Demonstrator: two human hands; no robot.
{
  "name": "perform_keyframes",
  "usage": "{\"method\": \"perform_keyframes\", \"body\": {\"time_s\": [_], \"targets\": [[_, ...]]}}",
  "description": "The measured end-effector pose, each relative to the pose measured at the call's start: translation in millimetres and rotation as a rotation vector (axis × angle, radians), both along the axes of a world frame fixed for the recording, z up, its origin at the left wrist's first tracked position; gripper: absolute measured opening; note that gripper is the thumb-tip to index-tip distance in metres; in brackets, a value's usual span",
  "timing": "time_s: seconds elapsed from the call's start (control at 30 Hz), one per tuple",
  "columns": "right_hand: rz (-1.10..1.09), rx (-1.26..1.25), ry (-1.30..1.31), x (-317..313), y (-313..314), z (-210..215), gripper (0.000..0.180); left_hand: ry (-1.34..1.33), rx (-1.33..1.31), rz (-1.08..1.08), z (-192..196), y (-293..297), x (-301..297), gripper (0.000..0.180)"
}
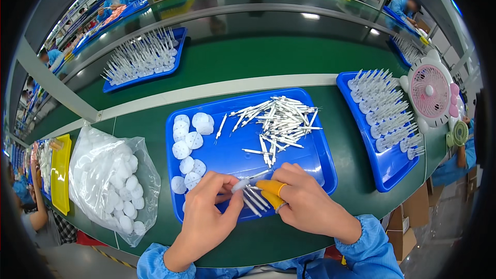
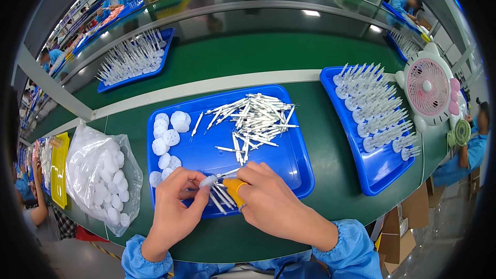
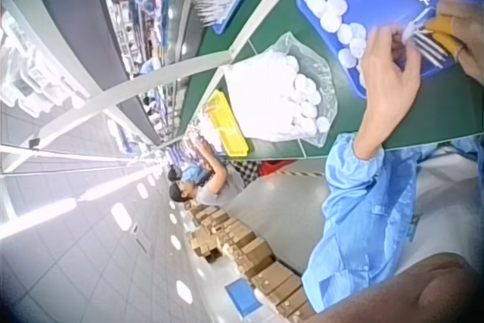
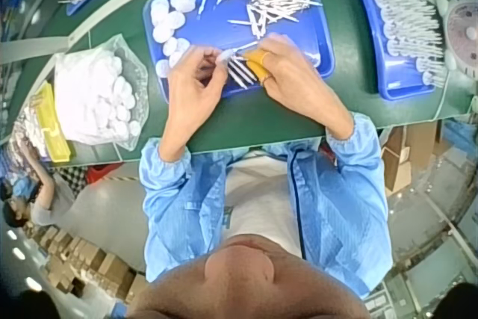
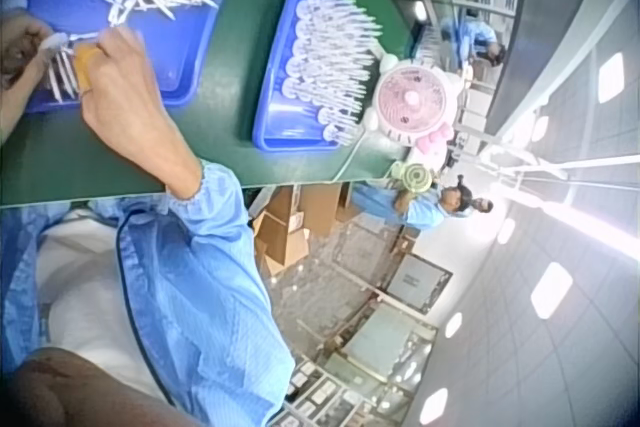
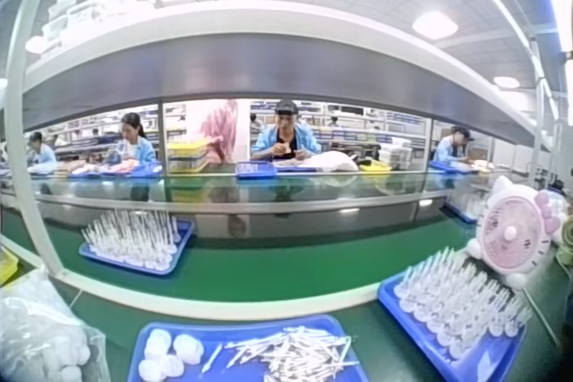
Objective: The person inserts thin white rods into small white circular bases using a yellow tool. They pick up a base, insert a rod, and place the assembled unit into a blue tray. The process is repeated continuously with components from a nearby pile.
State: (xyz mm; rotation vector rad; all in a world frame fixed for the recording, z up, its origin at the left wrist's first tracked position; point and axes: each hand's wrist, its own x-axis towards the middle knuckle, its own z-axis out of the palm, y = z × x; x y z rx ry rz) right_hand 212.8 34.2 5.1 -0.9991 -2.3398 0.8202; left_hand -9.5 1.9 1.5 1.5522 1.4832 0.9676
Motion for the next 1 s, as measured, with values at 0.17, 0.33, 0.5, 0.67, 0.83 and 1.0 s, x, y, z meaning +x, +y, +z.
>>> {"method": "perform_keyframes", "body": {"time_s": [0.17,0.33,0.5,0.67,0.83,1.0], "targets": [[-0.002,0.034,-0.015,-6,0,-1,0.030,0.028,0.028,0.003,-2,-1,2,0.013],[-0.028,0.027,0.075,-18,-8,-6,0.024,0.063,0.107,0.014,-3,-2,4,0.013],[-0.097,-0.008,0.144,-19,-15,-4,0.028,0.122,0.179,0.018,-5,-5,4,0.016],[-0.144,0.060,0.216,-28,-14,-12,0.036,0.223,0.226,-0.013,-6,-9,6,0.019],[-0.181,0.051,0.244,-29,-14,-14,0.041,0.182,0.175,0.009,-3,-11,8,0.024],[-0.162,-0.048,0.262,-14,-15,-2,0.051,-0.242,-0.103,0.017,0,-7,2,0.039]]}}
